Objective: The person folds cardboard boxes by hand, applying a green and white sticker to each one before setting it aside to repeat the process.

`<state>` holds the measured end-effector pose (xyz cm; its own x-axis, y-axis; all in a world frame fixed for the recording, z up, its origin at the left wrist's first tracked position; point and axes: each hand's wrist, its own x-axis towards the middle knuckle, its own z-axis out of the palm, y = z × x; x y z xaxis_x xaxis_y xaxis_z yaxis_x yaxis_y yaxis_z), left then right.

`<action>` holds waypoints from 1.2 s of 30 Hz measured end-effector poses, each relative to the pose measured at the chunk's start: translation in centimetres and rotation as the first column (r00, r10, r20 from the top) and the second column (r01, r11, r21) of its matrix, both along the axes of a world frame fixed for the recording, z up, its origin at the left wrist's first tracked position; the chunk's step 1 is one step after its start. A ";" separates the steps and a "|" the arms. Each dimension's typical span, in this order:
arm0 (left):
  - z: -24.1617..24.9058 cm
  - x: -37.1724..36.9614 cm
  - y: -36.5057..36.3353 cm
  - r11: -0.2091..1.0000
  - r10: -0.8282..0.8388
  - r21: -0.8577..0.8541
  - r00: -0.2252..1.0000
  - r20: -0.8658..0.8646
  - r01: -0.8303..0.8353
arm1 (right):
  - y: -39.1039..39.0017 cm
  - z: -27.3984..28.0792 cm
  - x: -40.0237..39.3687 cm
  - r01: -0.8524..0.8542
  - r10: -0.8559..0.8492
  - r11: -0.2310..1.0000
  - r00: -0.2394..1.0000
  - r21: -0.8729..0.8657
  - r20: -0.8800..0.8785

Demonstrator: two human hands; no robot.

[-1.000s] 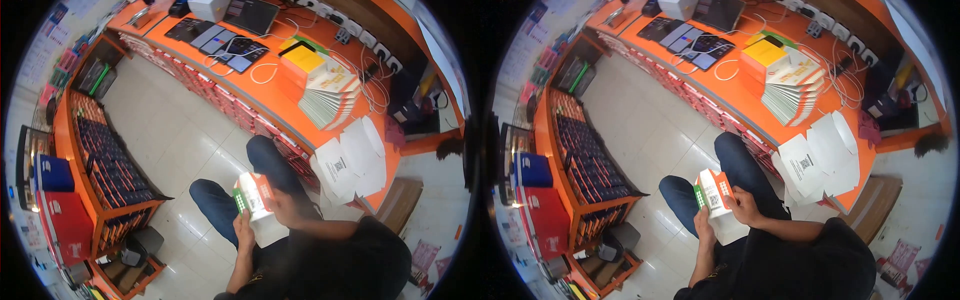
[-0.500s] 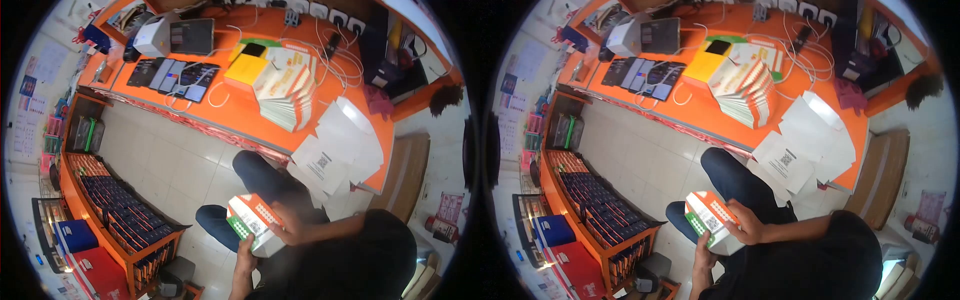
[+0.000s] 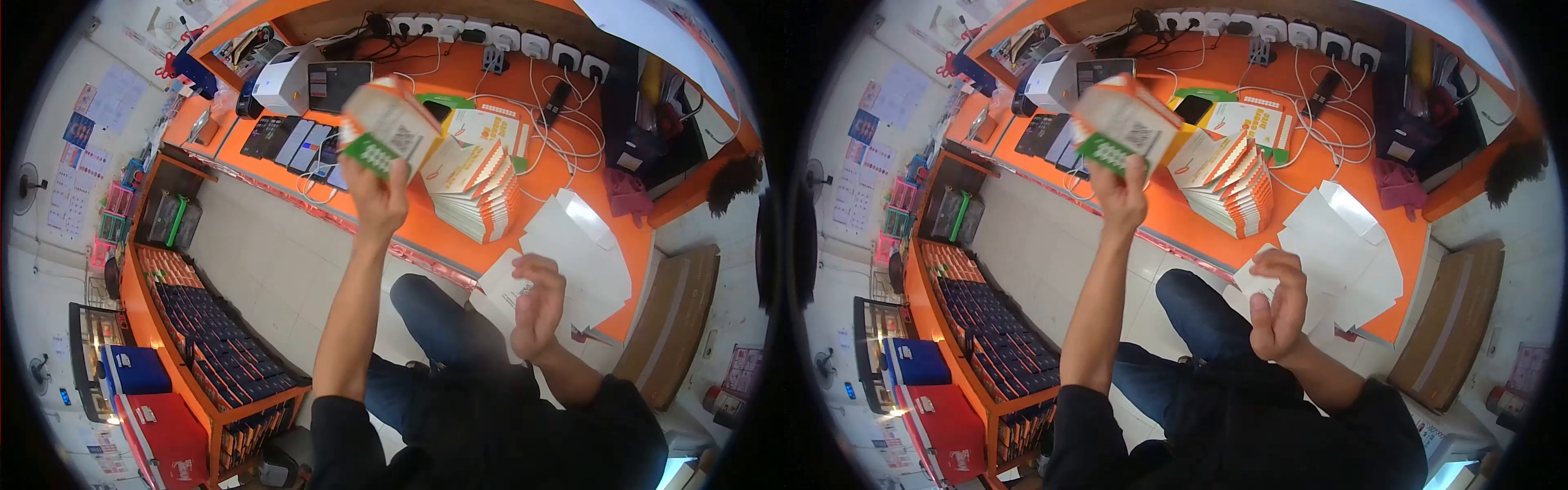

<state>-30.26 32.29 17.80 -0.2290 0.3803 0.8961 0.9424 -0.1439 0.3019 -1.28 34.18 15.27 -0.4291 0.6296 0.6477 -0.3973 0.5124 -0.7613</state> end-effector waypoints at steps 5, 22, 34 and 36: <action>-3.0 0.4 2.9 0.979 0.033 -0.195 0.993 -0.115 -0.055 | -1.4 -2.6 2.3 0.046 -0.046 0.998 0.999 -0.035 0.014; 1.3 5.6 1.8 0.311 -0.056 -0.877 0.914 -0.403 -0.367 | 7.6 -0.6 4.5 0.280 -0.265 0.959 0.935 -0.033 0.235; -1.9 11.4 -2.4 0.953 0.049 -0.303 0.992 0.114 -0.012 | 17.1 -9.3 12.3 0.378 -0.495 0.842 0.259 0.384 0.830; -4.0 16.0 -5.5 0.947 -0.042 -0.290 0.951 0.307 0.135 | 17.3 -9.0 11.6 0.385 -0.532 0.817 0.218 0.428 0.818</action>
